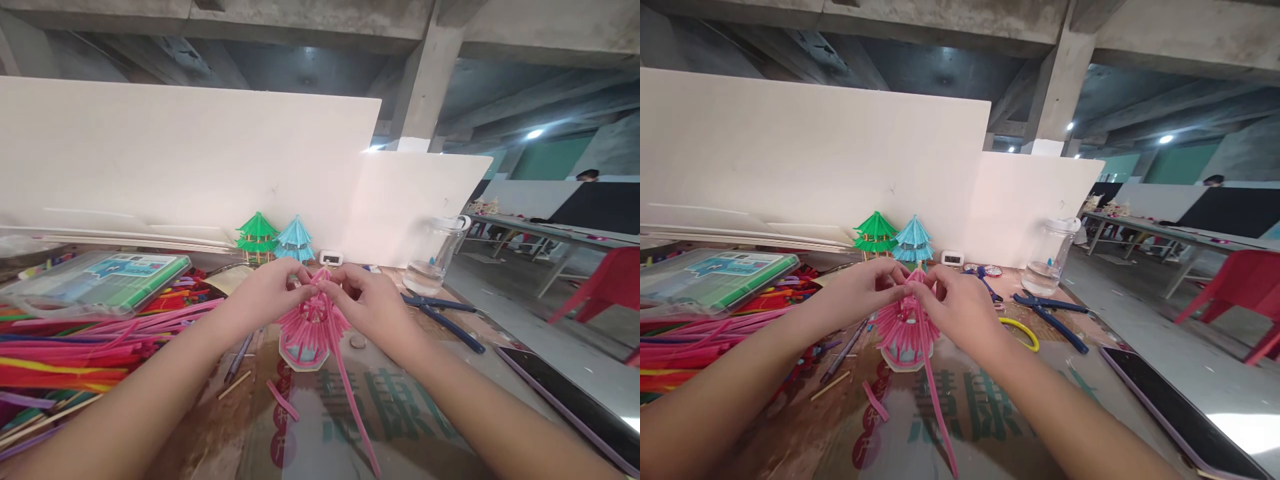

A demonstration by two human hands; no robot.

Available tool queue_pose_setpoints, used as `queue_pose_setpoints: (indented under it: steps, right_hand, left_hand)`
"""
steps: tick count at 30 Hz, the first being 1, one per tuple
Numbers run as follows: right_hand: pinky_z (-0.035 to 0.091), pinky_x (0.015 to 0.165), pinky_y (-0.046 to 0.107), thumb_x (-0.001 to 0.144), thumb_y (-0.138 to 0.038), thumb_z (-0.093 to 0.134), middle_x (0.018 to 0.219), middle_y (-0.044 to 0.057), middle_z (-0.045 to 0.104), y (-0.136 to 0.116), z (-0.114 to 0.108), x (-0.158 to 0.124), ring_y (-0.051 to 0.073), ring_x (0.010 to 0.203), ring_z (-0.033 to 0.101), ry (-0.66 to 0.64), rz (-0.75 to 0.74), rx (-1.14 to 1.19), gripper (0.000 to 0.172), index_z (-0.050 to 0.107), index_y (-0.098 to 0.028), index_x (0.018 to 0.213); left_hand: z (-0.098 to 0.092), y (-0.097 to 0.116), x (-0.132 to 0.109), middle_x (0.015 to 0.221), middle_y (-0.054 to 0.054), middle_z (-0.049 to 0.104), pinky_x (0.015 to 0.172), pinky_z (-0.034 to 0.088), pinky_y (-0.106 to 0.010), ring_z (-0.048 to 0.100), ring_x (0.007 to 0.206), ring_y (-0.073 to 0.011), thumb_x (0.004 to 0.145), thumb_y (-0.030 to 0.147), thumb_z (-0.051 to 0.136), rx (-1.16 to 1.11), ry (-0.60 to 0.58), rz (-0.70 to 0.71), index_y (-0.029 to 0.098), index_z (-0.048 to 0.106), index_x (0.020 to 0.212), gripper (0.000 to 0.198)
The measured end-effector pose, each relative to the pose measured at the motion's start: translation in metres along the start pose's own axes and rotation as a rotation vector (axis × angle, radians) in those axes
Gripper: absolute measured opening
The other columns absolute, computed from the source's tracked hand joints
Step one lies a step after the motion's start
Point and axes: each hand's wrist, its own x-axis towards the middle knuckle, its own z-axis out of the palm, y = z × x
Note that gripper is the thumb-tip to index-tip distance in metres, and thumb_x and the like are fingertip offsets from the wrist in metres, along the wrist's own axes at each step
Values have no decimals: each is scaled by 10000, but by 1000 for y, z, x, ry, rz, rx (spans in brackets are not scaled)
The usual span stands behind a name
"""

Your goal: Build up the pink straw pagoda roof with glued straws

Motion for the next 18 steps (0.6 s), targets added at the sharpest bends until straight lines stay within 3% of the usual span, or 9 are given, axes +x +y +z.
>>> queue_pose_setpoints:
  steps: [18]
  right_hand:
    - [336, 529, 238, 898, -353, 474, 642, 16, 655, 8, 5, -1, 139, 560, 551, 34, -80, 24, 277, 686, -192, 822]
  left_hand:
    - [-1, 3, -2, 824, -12, 649, 604, 406, -278, 579, 709, -180, 807, 448, 528, 12, -3, 12, 204, 614, 755, 264]
